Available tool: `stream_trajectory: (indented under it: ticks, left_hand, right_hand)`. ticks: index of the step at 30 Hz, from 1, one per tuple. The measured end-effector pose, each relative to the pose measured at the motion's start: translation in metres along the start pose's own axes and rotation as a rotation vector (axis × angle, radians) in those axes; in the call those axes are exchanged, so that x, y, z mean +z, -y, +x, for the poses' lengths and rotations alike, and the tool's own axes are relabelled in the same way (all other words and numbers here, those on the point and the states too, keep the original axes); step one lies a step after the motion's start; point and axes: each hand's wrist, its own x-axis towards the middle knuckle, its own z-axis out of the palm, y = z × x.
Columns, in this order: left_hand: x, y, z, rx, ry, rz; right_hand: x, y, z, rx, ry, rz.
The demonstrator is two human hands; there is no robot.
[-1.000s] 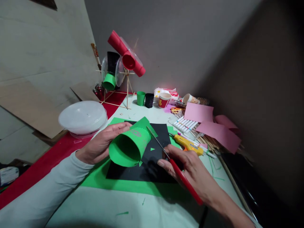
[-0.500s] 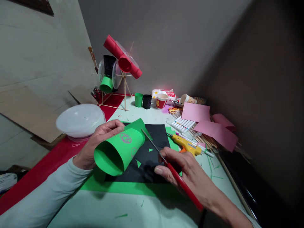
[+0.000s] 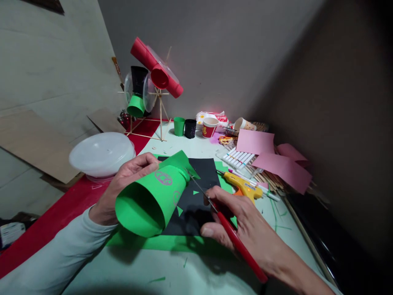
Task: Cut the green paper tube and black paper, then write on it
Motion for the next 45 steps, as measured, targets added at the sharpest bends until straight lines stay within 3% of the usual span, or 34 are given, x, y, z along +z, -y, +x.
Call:
stream_trajectory:
  ticks: [6, 14, 32, 45]
  left_hand:
    - [-0.007, 0.005, 0.007, -0.030, 0.104, 0.038]
    - [0.008, 0.003, -0.001, -0.012, -0.012, 0.022]
    - [-0.005, 0.010, 0.007, 0.013, 0.120, 0.025]
    - [-0.005, -0.001, 0.009, 0.027, 0.094, 0.094]
  right_hand:
    - [0.002, 0.001, -0.001, -0.024, -0.053, -0.035]
    - [0.002, 0.001, 0.000, -0.025, -0.067, 0.008]
    - [0.005, -0.006, -0.003, -0.018, -0.020, -0.020]
    - [0.006, -0.008, -0.004, -0.057, -0.023, -0.083]
